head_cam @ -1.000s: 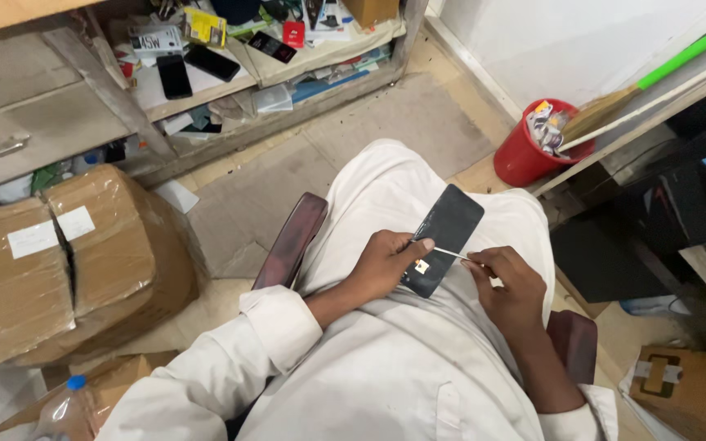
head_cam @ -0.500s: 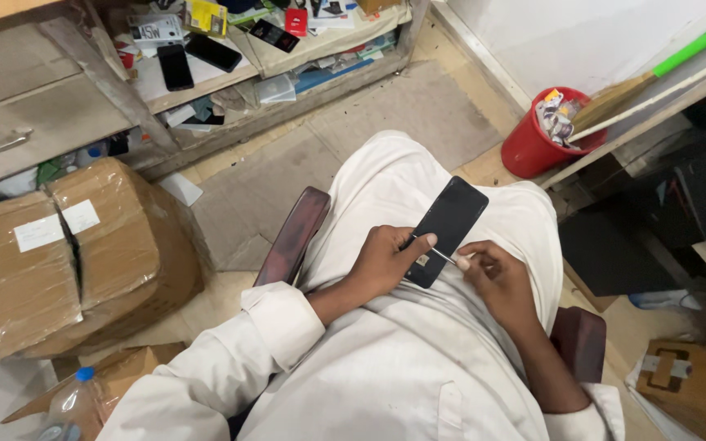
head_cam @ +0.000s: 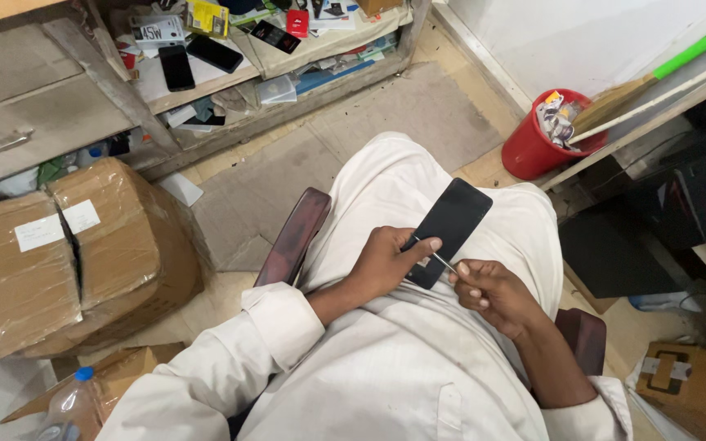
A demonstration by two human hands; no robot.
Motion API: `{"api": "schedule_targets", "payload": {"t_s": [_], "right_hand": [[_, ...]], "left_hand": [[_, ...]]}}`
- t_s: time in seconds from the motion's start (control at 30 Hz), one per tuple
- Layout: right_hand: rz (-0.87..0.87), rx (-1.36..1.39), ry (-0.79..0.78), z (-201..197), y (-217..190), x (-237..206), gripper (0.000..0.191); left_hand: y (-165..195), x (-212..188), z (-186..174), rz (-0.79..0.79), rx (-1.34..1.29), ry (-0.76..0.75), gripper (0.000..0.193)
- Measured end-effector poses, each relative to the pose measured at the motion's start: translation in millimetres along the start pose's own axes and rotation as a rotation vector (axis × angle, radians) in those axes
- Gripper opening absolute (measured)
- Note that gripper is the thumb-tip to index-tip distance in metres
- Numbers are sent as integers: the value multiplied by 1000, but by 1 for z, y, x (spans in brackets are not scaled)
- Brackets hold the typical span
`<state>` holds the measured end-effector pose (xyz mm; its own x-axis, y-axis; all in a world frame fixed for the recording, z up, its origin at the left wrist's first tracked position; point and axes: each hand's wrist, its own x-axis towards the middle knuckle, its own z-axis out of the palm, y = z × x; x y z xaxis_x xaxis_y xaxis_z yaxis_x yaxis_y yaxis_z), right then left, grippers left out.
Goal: The person sits in a chair with a smartphone resting on their lap and pries along the edge of the phone's back cover using a thin metal tool, working around the seam. They briefly reach up to a shelf and a glass display counter, then resume prying the cover and press along its edges by hand.
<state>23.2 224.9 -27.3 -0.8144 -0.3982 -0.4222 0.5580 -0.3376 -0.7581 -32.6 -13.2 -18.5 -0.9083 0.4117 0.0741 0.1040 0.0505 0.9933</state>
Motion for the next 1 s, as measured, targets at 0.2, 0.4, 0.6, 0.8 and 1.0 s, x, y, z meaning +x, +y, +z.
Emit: {"api": "schedule_targets", "payload": {"t_s": [0.2,0.4,0.6,0.8,1.0], "right_hand": [[-786,-1274,438,42,-6,-16,31],[-514,-919,446,16,5,-9,11],[66,96,-93,-10,-3,0,27],[-685,-1272,554,36,0,-12,27],[-502,-797,442,10,6,-8,15]], "left_hand": [[5,1,-2,-116,-11,48,51],[-3,4,-2,-103,-131,-52,43],[-8,6,-1,-45,-55,-101,44],[-6,4,-3,-81,-36,27,46],[-1,3,-5,-75,-136,-53,44]]}}
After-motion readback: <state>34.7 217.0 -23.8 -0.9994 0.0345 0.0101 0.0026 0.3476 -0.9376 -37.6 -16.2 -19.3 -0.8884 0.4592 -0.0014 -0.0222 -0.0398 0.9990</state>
